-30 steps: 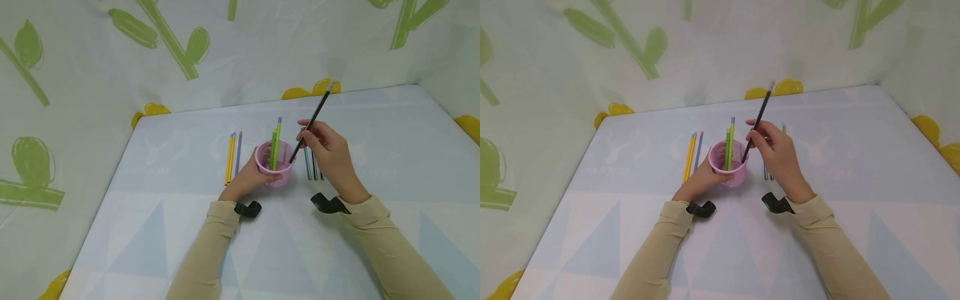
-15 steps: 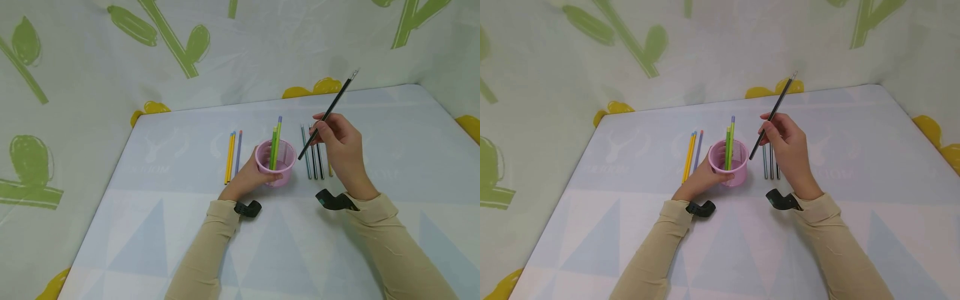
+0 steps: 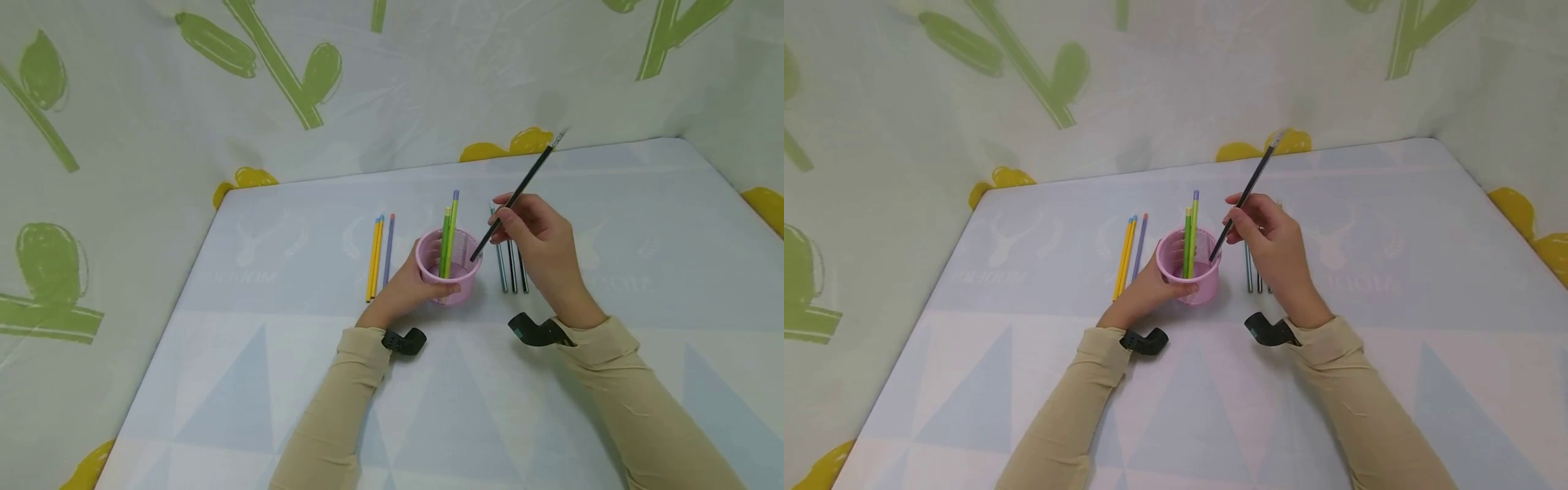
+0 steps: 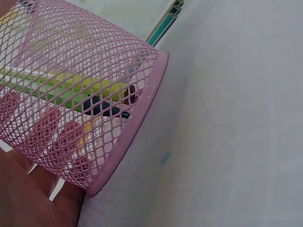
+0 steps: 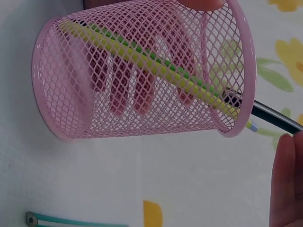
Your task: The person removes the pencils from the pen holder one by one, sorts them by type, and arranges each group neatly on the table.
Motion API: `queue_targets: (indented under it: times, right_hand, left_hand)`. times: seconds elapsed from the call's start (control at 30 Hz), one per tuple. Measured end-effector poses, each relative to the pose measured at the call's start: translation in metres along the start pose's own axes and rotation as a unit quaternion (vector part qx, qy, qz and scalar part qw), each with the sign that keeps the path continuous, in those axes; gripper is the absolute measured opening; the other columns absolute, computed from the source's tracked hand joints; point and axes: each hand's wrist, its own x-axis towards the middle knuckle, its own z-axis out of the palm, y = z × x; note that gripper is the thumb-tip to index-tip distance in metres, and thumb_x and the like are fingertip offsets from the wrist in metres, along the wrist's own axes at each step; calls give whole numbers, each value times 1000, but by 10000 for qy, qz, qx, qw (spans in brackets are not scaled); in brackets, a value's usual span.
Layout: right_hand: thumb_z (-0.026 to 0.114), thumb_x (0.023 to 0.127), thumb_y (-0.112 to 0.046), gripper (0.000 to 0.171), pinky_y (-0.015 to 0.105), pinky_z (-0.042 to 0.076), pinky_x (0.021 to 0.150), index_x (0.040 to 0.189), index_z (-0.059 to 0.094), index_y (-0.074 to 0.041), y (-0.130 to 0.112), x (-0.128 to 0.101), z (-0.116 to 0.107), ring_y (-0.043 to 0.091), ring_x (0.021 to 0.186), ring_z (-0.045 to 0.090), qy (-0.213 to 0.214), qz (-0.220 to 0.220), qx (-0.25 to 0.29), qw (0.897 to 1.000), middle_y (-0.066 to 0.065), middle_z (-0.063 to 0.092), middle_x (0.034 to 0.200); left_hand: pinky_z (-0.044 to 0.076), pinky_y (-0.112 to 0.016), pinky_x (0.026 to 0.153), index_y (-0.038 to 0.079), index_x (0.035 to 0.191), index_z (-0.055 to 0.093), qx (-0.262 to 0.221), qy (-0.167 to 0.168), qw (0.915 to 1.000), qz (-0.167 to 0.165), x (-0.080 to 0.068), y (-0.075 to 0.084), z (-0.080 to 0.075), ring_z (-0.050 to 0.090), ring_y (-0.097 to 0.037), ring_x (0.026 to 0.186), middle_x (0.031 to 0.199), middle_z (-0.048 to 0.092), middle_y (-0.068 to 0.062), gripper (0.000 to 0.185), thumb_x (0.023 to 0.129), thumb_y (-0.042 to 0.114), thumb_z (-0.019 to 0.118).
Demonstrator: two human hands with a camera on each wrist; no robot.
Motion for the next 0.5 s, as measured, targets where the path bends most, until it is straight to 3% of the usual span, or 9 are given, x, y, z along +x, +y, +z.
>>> queue_targets:
  times: [0.1,0.2,0.33,0.5]
  right_hand:
    - [54,89,-20,24,23,49,71,108,57,-6,9,1,-1,22,74,57,-74,98,-216,9997,10,60,92]
    - [55,88,-27,24,21,47,68,107,59,-12,20,4,-2,17,74,56,-157,197,-782,9966,4,60,89]
    - [54,87,-37,29,23,44,65,104,61,-15,31,5,0,10,77,54,-431,162,-1661,9850,-4,60,87]
    - [54,88,-36,29,28,46,71,102,61,-11,38,5,6,7,83,51,-728,-184,-2236,9718,-4,59,91]
  left_hand:
    - [35,-32,95,28,137,20,-26,-10,10000,18,0,0,0,39,-13,117,131,37,3,88,70,22,76]
    - [36,-32,95,30,137,20,-18,-5,10000,5,1,0,0,39,-13,116,131,37,4,88,69,24,77]
    - [36,-31,94,31,137,20,-2,-4,10000,-9,0,-1,0,38,-12,116,131,36,5,88,69,25,76]
    - [35,-32,95,30,136,21,-27,1,10000,28,0,-2,0,38,-12,116,130,37,4,87,70,25,76]
